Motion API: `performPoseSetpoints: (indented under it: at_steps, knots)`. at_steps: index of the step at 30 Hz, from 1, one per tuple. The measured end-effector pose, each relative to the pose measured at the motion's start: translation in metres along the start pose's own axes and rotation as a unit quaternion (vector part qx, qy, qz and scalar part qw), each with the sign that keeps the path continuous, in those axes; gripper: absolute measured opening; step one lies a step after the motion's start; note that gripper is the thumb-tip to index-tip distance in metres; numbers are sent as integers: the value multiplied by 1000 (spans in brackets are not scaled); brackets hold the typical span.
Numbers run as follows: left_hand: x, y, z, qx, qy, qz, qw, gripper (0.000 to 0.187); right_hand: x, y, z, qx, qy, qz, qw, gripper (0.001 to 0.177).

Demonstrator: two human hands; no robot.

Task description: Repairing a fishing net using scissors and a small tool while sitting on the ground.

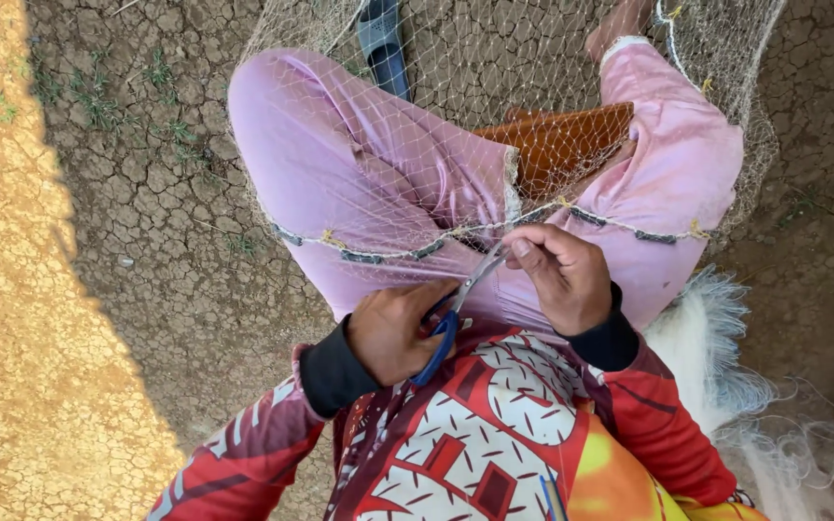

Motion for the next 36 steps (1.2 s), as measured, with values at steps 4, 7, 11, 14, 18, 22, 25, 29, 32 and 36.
performPoseSetpoints:
  at_steps: [4, 7, 11, 14, 18, 22, 25, 29, 32, 36]
  knots:
    - [0, -4, 0, -34, 3, -3, 999, 65, 1, 4, 4, -6, -7, -8, 1000, 11]
    - [-4, -5, 3, -47, -12, -8, 999, 65, 0, 7, 7, -8, 17, -14, 1000, 8]
    - [-12, -6, 10, -78, -30, -19, 996, 61, -3, 10, 2, 1, -8, -43, 999, 10]
    - [-15, -7, 12, -96, -50, -35, 994, 60, -4, 11, 3, 10, -8, -59, 998, 10]
    - [-18, -8, 11, -107, -65, -51, 991, 60, -9, 13, 2, 21, -20, -73, 997, 11]
    - [-18, -9, 8, -110, -69, -58, 990, 60, -12, 14, 2, 23, -38, -77, 996, 12]
    - [-17, -9, 7, -105, -62, -64, 991, 59, -12, 13, 3, 23, -43, -75, 996, 12]
    - [-12, -9, -1, -88, -69, -61, 992, 58, -9, 11, 0, 36, -38, -68, 996, 14]
    - [-5, -7, -9, -76, -70, -49, 993, 57, -8, 10, -2, 38, -33, -73, 996, 14]
    - [2, 6, -7, -34, -105, -44, 993, 57, -15, 10, -1, 33, -5, -88, 996, 12]
Point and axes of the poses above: each hand's wrist, its own y-axis away from the middle knuckle, its own z-axis out of the back of the hand, x = y × z, the point moved 10 cm from there along -y, towards the middle knuckle, and after that the axes turned 12 degrees about -y, right-handed, at the moved point
